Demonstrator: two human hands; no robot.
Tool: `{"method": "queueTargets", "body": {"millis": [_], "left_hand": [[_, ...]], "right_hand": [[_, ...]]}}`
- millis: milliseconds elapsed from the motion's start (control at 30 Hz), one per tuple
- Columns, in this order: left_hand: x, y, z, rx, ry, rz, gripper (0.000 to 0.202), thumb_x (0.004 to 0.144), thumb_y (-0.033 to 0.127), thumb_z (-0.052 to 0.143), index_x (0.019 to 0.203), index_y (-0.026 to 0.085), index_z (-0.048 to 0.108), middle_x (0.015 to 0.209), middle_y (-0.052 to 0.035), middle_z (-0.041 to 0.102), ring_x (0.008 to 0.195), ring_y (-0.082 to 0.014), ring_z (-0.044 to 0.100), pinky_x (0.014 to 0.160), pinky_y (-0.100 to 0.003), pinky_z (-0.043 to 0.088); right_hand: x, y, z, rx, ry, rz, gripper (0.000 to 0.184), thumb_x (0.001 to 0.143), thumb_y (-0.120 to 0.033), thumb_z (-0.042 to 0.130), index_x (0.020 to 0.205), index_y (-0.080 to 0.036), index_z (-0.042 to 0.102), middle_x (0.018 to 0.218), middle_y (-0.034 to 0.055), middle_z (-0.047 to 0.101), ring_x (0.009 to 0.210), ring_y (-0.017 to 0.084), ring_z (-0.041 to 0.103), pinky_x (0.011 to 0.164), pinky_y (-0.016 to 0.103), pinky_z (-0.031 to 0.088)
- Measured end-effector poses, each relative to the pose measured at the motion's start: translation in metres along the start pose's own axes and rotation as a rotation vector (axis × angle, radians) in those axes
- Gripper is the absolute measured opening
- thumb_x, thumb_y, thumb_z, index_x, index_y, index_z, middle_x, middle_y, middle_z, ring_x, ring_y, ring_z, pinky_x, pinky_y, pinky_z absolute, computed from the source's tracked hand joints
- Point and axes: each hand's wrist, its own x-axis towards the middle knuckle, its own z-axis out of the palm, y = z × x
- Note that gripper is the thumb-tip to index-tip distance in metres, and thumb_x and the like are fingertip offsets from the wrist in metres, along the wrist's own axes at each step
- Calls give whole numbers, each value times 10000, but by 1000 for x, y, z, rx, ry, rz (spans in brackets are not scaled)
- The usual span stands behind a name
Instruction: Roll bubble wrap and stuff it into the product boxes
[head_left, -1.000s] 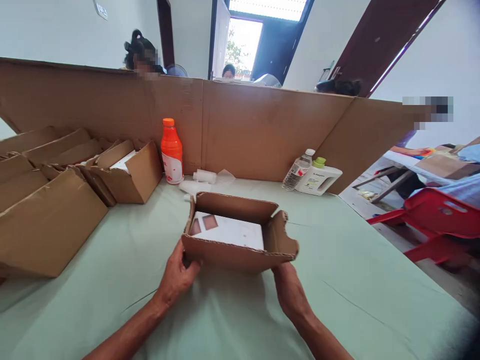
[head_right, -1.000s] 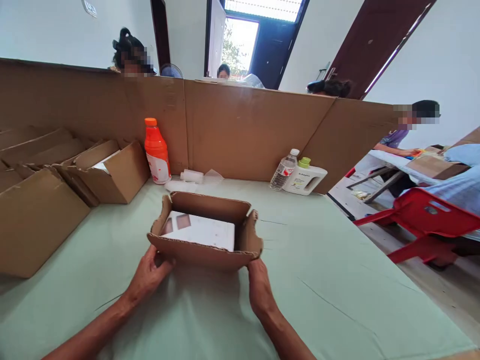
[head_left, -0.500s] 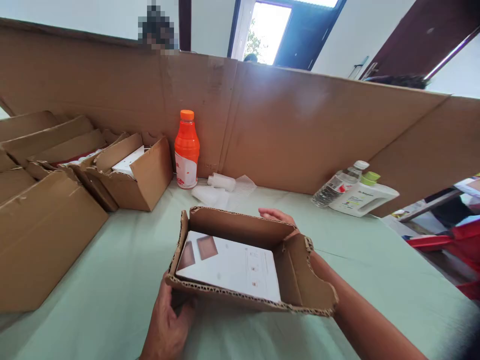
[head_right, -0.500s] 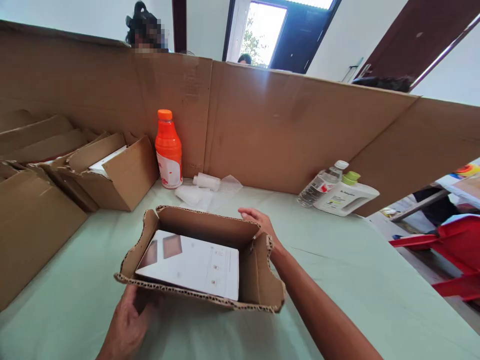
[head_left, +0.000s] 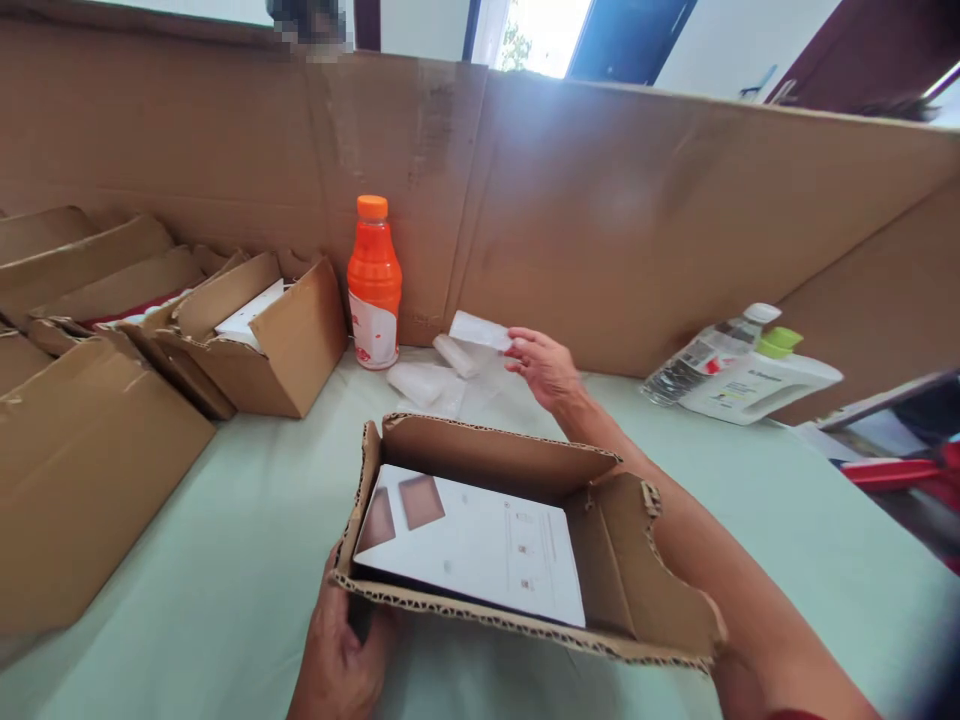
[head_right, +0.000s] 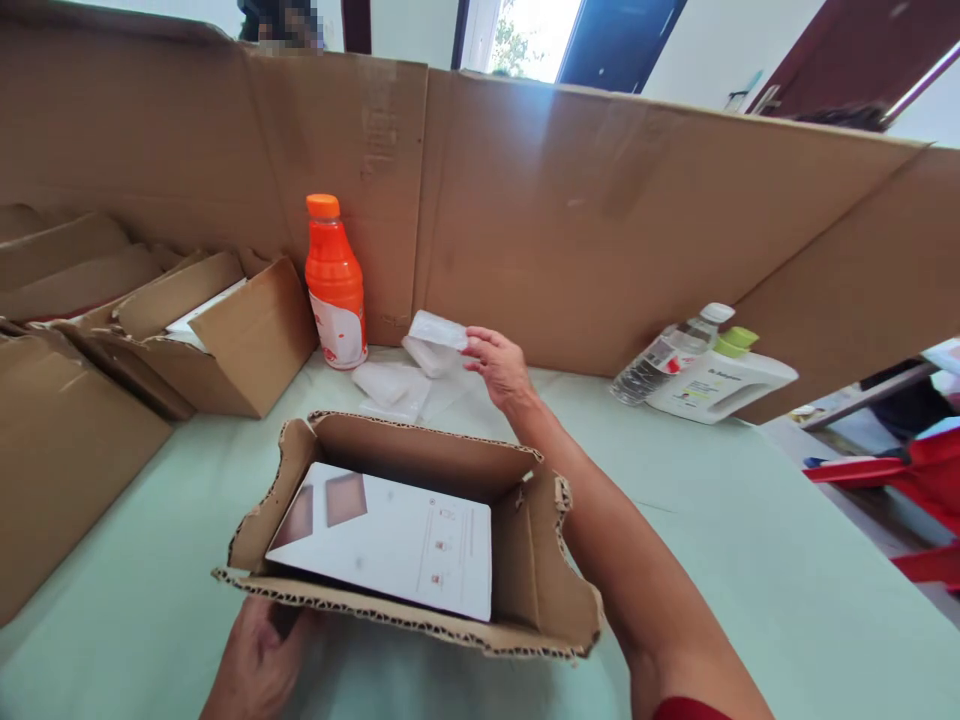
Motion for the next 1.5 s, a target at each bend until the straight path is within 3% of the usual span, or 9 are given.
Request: {"method": "queueTargets", "body": {"millis": [200,400,567,700,767,933,1267,1367,1500], "left_hand": [[10,11,-3,-143,-48,34,643,778,392,672,1365,183,513,1218,-132,670,1173,-310,632,1003,-422,528],[11,26,-5,-151,-32,69,651,748,394,691,1342,203,506,1253,-116,639,1209,-301,592,967,-385,519],[7,28,-9,-138,-40,63,574,749,401,701,1266,217,533,1130,-66,656,1061,-252,630,863,-331,521],[7,32,-11,-97,-22,82,558,722,401,720,1222,225,548,1101,-41,632,961,-212,612,810,-299,491],[6,35,-12,-72,-8,91,545,706,405,724,1191,222,552,1054,-27,621,909,-197,593,776,-289,477],[-4,43,-14,-140,-15,78,491,714,379,733,1134,217,539,1059,-24,612,965,-195,601,828,-291,478],[31,49,0,-97,53,213,504,818,425,690,1245,201,542,1055,-37,635,959,-185,591,880,-303,475],[48,50,7,-149,2,232,609,808,411,698,1343,204,493,1207,-78,623,1127,-215,589,1017,-350,449],[43,33,-7,-151,-48,100,788,793,412,730,1477,257,370,1401,-127,549,1306,-271,536,1142,-476,386]], "right_hand": [[-91,-54,-74,82,83,-81,321,707,-423,729,968,-247,663,1019,50,697,914,211,641,710,334,497],[-205,-37,-139,63,323,-43,280,760,-451,665,958,-258,707,1143,89,709,1069,289,658,764,399,542],[-359,14,-120,208,420,235,413,812,-557,623,1074,-265,751,1356,122,654,1276,353,586,900,490,547],[-438,18,-82,270,18,542,472,814,-525,679,1167,-219,741,1290,165,682,1115,330,676,839,448,549],[-440,10,-75,124,-118,522,496,784,-507,729,1192,-224,723,1238,148,700,1092,312,670,869,444,533],[-380,6,-71,-177,-55,247,566,831,-452,676,1357,-258,596,1422,129,579,1258,305,563,1017,485,462],[-305,26,-14,-187,-179,5,705,791,-295,609,1476,-261,445,1473,98,538,1337,295,505,935,432,515],[-296,31,-39,-362,-210,-62,639,815,-306,607,1444,-262,501,1493,96,531,1344,297,513,999,472,498],[-295,37,-128,-980,-3,-228,393,868,-262,564,1246,-251,672,1491,116,538,1355,334,501,1102,574,392]]}}
